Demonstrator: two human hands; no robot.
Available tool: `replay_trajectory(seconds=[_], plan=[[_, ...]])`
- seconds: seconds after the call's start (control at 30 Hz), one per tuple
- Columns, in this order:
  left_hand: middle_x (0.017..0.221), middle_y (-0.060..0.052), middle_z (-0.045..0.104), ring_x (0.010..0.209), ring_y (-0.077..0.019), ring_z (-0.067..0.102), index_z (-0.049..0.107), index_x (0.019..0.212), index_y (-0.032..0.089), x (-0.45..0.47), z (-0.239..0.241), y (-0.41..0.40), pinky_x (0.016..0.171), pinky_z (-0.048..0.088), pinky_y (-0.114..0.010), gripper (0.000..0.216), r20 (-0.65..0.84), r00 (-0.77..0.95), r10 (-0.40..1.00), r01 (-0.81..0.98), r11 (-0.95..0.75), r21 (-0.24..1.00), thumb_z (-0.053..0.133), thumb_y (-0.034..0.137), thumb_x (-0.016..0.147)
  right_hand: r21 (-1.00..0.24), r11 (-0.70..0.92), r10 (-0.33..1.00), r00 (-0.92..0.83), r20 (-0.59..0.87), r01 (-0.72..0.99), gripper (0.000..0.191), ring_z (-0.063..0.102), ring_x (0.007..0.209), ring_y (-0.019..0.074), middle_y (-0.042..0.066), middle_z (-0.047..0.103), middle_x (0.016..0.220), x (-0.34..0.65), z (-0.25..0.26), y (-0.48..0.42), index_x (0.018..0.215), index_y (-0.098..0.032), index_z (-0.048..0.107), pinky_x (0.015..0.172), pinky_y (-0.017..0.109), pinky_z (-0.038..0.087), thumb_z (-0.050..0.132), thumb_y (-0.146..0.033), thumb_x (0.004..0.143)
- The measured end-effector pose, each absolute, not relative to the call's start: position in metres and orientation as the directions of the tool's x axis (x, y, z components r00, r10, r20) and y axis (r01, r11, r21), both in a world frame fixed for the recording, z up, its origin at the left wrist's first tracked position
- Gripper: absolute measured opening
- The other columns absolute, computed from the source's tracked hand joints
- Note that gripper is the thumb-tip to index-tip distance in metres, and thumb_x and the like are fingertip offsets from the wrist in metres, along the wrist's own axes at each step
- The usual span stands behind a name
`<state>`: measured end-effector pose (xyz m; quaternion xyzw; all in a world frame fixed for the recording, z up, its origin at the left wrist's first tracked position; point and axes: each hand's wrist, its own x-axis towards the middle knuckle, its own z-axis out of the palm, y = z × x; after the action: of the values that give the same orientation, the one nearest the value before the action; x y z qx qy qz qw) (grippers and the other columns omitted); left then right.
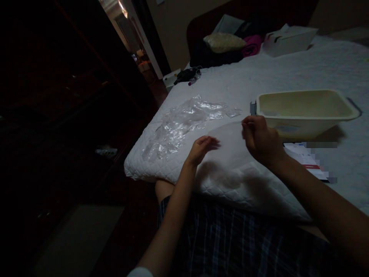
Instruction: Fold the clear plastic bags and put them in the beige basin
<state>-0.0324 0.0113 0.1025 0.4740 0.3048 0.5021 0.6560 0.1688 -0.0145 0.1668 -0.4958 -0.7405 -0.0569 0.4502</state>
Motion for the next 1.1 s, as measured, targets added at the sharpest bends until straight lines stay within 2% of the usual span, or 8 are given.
replay_trajectory(seconds=[0.13,0.23,0.43,0.6,0.67,0.73,0.97,1.1], plan=[[0.076,-0.004,0.068,0.059,-0.0125,0.065,0.060,0.085,0.015,-0.033,0.115,0.006,0.057,0.048,-0.023,0.039,0.046,0.180,0.983,-0.275,0.006,0.962,0.064,0.052,0.074,-0.560,0.419,0.805,-0.007,0.593,0.715,0.021,0.051,0.043,0.0124,-0.003,0.056,0.060,0.167,0.165,-0.016,0.104,-0.019,0.048,0.047,0.027,0.038,0.041,-0.034,0.091],[0.067,-0.001,0.066,0.050,-0.0097,0.061,0.060,0.087,0.015,-0.035,0.130,0.002,0.050,0.046,-0.020,0.039,0.038,0.083,0.996,-0.181,-0.023,0.983,0.062,0.053,0.076,-0.657,0.448,0.847,-0.052,0.529,0.606,0.035,0.054,0.042,0.0126,-0.003,0.057,0.059,0.167,0.169,-0.019,0.112,-0.018,0.048,0.047,0.027,0.041,0.040,-0.046,0.091],[0.065,-0.001,0.066,0.048,-0.0083,0.060,0.062,0.086,0.016,-0.042,0.165,-0.006,0.048,0.046,-0.019,0.039,0.114,0.001,0.993,0.000,-0.114,0.993,0.060,0.054,0.077,-0.548,0.645,0.727,-0.204,0.656,0.533,0.053,0.056,0.044,0.0122,0.000,0.062,0.066,0.173,0.179,-0.024,0.114,-0.021,0.053,0.047,0.027,0.043,0.037,-0.063,0.086],[0.064,0.000,0.065,0.048,-0.0077,0.059,0.061,0.082,0.017,-0.044,0.190,-0.010,0.046,0.045,-0.018,0.037,0.177,0.009,0.984,0.075,-0.177,0.981,0.059,0.054,0.079,-0.486,0.694,0.661,-0.203,0.722,0.531,0.042,0.059,0.049,0.0115,0.000,0.066,0.075,0.168,0.183,-0.025,0.106,-0.022,0.056,0.048,0.025,0.047,0.064,-0.052,0.076],[0.064,0.001,0.064,0.051,-0.0083,0.060,0.062,0.082,0.017,-0.044,0.200,-0.010,0.048,0.045,-0.018,0.037,0.183,-0.011,0.983,0.101,-0.181,0.978,0.058,0.054,0.079,-0.542,0.670,0.690,-0.158,0.706,0.506,0.029,0.057,0.046,0.0100,-0.001,0.064,0.069,0.166,0.187,-0.025,0.096,-0.022,0.059,0.045,0.024,0.046,0.059,-0.047,0.082],[0.064,0.001,0.063,0.054,-0.0089,0.062,0.062,0.081,0.017,-0.044,0.210,-0.010,0.049,0.045,-0.018,0.037,0.186,-0.029,0.982,0.116,-0.181,0.977,0.058,0.054,0.080,-0.617,0.642,0.726,-0.104,0.679,0.455,0.025,0.055,0.043,0.0091,-0.002,0.061,0.062,0.164,0.194,-0.025,0.087,-0.021,0.060,0.043,0.023,0.044,0.055,-0.045,0.086],[0.059,0.003,0.058,0.053,-0.0085,0.061,0.061,0.080,0.017,-0.042,0.232,0.011,0.048,0.041,-0.015,0.036,0.186,-0.100,0.977,0.182,-0.166,0.969,0.059,0.053,0.080,-0.658,0.579,0.762,-0.032,0.647,0.482,0.031,0.049,0.038,0.0067,-0.004,0.055,0.051,0.159,0.229,-0.013,0.078,-0.018,0.061,0.038,0.020,0.038,0.060,-0.048,0.082],[0.055,0.001,0.058,0.048,-0.0090,0.060,0.059,0.079,0.015,-0.040,0.214,0.033,0.046,0.041,-0.016,0.041,0.092,-0.014,0.996,0.188,-0.088,0.978,0.055,0.056,0.081,-0.780,0.408,0.888,-0.008,0.460,0.475,0.035,0.046,0.033,0.0065,-0.004,0.054,0.047,0.162,0.221,0.007,0.080,-0.015,0.062,0.032,0.019,0.033,0.063,-0.050,0.079]])
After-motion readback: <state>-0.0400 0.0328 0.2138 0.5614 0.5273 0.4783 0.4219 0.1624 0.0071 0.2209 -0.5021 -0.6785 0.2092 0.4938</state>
